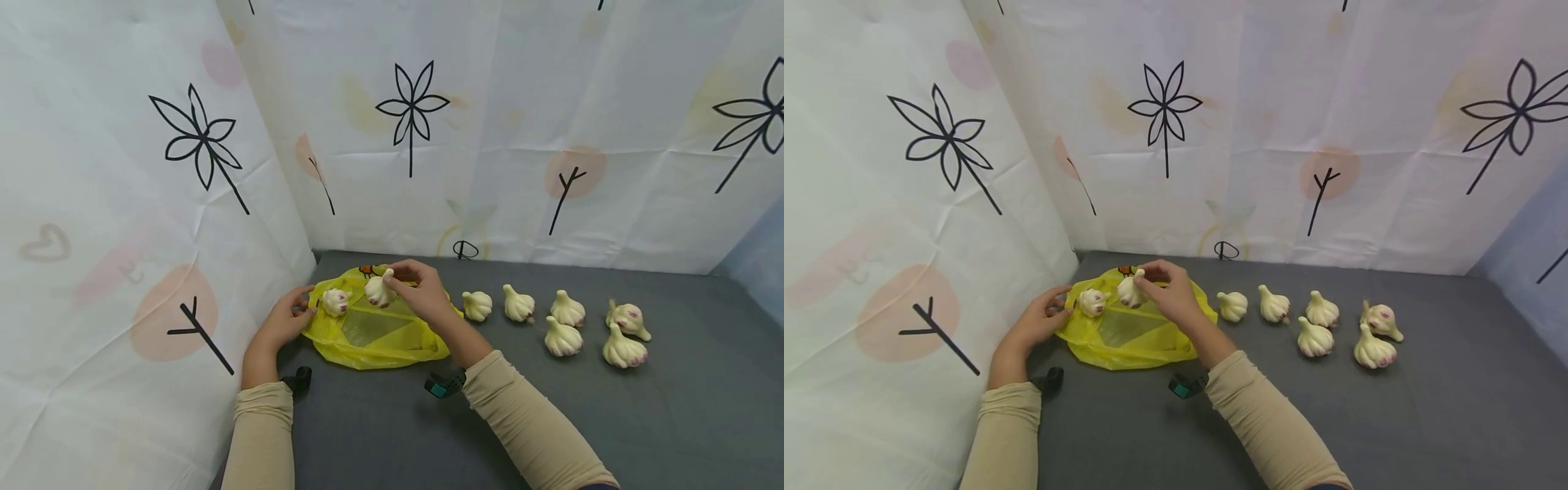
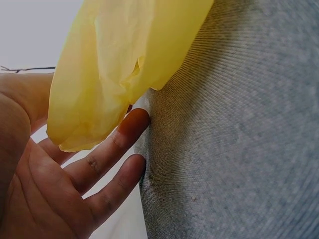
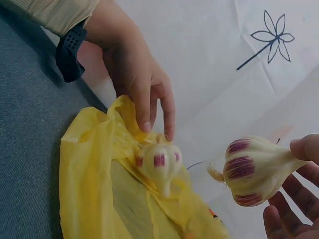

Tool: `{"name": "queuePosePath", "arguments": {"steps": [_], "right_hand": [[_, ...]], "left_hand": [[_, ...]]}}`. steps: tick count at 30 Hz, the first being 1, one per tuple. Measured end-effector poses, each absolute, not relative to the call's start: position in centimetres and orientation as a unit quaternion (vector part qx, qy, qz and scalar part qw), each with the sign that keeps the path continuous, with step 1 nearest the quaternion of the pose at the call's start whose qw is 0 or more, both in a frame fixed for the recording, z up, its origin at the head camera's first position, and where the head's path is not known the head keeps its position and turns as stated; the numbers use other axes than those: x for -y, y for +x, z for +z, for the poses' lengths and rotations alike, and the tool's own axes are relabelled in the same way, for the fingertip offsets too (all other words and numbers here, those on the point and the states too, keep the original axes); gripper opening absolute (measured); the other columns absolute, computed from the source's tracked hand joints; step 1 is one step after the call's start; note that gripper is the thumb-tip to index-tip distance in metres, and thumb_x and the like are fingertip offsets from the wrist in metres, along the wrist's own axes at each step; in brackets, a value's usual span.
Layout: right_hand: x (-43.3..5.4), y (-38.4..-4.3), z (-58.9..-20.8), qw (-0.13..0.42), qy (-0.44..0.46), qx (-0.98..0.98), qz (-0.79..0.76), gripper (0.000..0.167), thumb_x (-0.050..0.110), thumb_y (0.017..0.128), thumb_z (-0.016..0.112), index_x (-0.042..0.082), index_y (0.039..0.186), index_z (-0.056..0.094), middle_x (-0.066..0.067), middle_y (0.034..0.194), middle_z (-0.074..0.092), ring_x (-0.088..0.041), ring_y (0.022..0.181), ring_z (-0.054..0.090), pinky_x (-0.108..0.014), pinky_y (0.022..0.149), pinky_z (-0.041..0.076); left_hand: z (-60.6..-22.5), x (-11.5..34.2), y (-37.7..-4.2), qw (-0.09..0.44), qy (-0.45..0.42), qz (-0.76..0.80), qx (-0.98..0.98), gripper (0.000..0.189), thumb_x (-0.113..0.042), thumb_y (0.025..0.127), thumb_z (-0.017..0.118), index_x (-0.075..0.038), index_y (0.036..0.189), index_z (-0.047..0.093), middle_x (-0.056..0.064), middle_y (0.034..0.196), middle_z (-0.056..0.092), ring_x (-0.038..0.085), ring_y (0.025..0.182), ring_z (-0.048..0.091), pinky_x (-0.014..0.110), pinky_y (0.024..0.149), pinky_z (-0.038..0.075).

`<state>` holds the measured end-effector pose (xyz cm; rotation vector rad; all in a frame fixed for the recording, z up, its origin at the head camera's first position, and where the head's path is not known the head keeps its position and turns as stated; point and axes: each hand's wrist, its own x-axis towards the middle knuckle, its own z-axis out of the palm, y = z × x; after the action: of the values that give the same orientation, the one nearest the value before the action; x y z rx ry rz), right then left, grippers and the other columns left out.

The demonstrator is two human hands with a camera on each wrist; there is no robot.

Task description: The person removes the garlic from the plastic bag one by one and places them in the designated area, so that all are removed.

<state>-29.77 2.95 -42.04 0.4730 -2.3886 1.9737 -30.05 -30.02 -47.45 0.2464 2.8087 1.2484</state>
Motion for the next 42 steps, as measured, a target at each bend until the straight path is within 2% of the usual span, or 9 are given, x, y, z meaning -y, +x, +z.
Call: {"name": "queuePosePath", "arguments": {"steps": [5, 11, 20, 24, 29, 33, 37, 42], "right_hand": [[-4.3, -28.7, -41.8, 0.008, 0.168, 0.758, 0.63, 0.026, 0.024, 0.104, 0.072, 0.013, 0.127, 0.073, -0.009, 0.128, 0.072, -0.027, 0.123, 0.066, -0.051, 0.107, 0.052], [-5.8, -27.7, -42.3, 0.022, 0.194, 0.759, 0.621, 0.023, 0.023, 0.103, 0.073, 0.01, 0.122, 0.074, -0.012, 0.123, 0.073, -0.027, 0.117, 0.068, -0.045, 0.097, 0.058], [-8.6, -26.5, -43.2, 0.051, 0.22, 0.783, 0.58, 0.02, 0.02, 0.104, 0.072, 0.01, 0.121, 0.075, -0.011, 0.116, 0.075, -0.022, 0.108, 0.069, -0.05, 0.097, 0.056], [-9.7, -26.2, -43.2, 0.058, 0.222, 0.783, 0.578, 0.02, 0.017, 0.103, 0.073, 0.01, 0.121, 0.075, -0.012, 0.114, 0.075, -0.021, 0.106, 0.069, -0.048, 0.095, 0.057], [-11.2, -25.6, -43.3, 0.094, 0.232, 0.805, 0.538, 0.021, 0.014, 0.101, 0.074, 0.008, 0.122, 0.074, -0.01, 0.115, 0.076, -0.02, 0.104, 0.071, -0.044, 0.092, 0.059], [-12.5, -25.1, -43.2, 0.115, 0.237, 0.82, 0.508, 0.023, 0.015, 0.101, 0.074, 0.009, 0.123, 0.074, -0.007, 0.115, 0.075, -0.018, 0.104, 0.07, -0.046, 0.092, 0.059], [-14.4, -24.6, -43.3, 0.117, 0.232, 0.834, 0.487, 0.021, 0.015, 0.102, 0.074, 0.011, 0.122, 0.074, -0.005, 0.114, 0.073, -0.018, 0.104, 0.068, -0.047, 0.091, 0.058], [-16.9, -24.4, -43.6, 0.111, 0.234, 0.85, 0.46, 0.021, 0.012, 0.102, 0.073, 0.01, 0.123, 0.074, -0.006, 0.121, 0.074, -0.022, 0.106, 0.069, -0.043, 0.091, 0.058]], "left_hand": [[-47.2, 29.9, -30.0, 0.031, 0.076, 0.404, -0.911, 0.057, -0.017, 0.108, 0.06, -0.005, 0.162, 0.042, 0.031, 0.135, 0.061, 0.036, 0.107, 0.068, 0.036, 0.081, 0.054], [-47.3, 29.8, -29.9, 0.022, 0.082, 0.404, -0.911, 0.057, -0.015, 0.107, 0.061, -0.003, 0.16, 0.043, 0.03, 0.131, 0.063, 0.034, 0.102, 0.068, 0.035, 0.078, 0.053], [-47.4, 29.9, -29.8, 0.021, 0.08, 0.402, -0.912, 0.057, -0.015, 0.108, 0.06, -0.003, 0.161, 0.043, 0.03, 0.131, 0.063, 0.033, 0.101, 0.068, 0.034, 0.078, 0.053], [-47.3, 29.7, -29.8, 0.019, 0.079, 0.403, -0.912, 0.057, -0.015, 0.107, 0.061, -0.003, 0.16, 0.044, 0.03, 0.131, 0.063, 0.034, 0.101, 0.068, 0.035, 0.078, 0.053], [-47.4, 29.6, -29.8, 0.021, 0.083, 0.401, -0.912, 0.057, -0.014, 0.107, 0.061, -0.002, 0.16, 0.044, 0.031, 0.129, 0.064, 0.037, 0.103, 0.069, 0.035, 0.079, 0.054], [-47.5, 29.6, -29.9, 0.023, 0.079, 0.398, -0.913, 0.057, -0.015, 0.107, 0.061, -0.003, 0.16, 0.044, 0.03, 0.13, 0.063, 0.037, 0.104, 0.068, 0.035, 0.079, 0.054], [-47.4, 29.5, -30.1, 0.023, 0.081, 0.398, -0.914, 0.058, -0.015, 0.107, 0.061, -0.002, 0.16, 0.043, 0.031, 0.13, 0.063, 0.036, 0.103, 0.068, 0.034, 0.078, 0.054], [-47.6, 29.5, -30.1, 0.023, 0.081, 0.398, -0.914, 0.057, -0.015, 0.107, 0.061, -0.002, 0.16, 0.044, 0.03, 0.129, 0.064, 0.034, 0.1, 0.068, 0.033, 0.078, 0.054]]}}
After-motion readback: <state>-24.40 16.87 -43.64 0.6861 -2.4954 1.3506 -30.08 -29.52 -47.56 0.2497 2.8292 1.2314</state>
